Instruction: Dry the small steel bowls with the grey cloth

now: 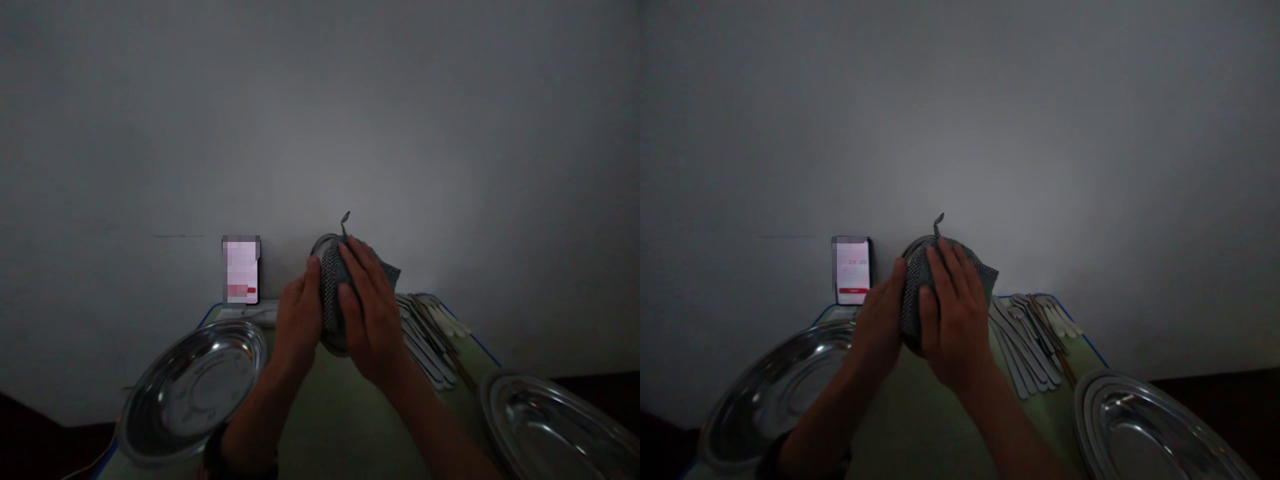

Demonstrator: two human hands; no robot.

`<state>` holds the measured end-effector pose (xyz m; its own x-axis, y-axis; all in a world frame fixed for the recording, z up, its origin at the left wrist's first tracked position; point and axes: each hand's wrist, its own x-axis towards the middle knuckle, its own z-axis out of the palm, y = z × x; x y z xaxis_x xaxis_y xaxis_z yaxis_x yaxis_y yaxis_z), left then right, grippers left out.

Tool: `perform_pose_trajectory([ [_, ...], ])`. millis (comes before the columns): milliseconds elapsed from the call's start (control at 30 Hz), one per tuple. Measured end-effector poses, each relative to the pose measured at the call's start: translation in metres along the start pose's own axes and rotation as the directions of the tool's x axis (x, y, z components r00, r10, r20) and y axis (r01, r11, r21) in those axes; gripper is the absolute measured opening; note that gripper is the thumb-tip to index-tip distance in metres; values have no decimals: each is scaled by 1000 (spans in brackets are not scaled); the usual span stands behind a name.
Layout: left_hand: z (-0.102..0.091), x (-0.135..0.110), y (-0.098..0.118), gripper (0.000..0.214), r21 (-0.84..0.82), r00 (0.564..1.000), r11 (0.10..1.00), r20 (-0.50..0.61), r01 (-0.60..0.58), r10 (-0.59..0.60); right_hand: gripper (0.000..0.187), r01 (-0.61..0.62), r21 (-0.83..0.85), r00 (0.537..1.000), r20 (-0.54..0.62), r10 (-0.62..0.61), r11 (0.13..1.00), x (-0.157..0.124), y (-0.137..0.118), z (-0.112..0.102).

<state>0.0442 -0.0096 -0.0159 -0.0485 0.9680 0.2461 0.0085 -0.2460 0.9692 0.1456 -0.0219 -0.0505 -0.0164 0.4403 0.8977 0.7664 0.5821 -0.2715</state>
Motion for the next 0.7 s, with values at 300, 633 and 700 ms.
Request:
perform_pose_trajectory([
  [300, -19, 9, -2, 53, 294, 915, 954, 397, -50, -74, 38, -259, 311, 961, 182, 210, 914, 8, 29, -15],
  [633, -26, 24, -4, 34, -422, 962, 874, -11, 242, -271, 44, -448, 400, 872, -5, 490, 800, 11, 42, -6],
  [700, -20, 26, -3, 23, -567, 935, 799, -133, 202, -330, 48, -446, 403, 868, -23, 496, 799, 7, 41, 0],
])
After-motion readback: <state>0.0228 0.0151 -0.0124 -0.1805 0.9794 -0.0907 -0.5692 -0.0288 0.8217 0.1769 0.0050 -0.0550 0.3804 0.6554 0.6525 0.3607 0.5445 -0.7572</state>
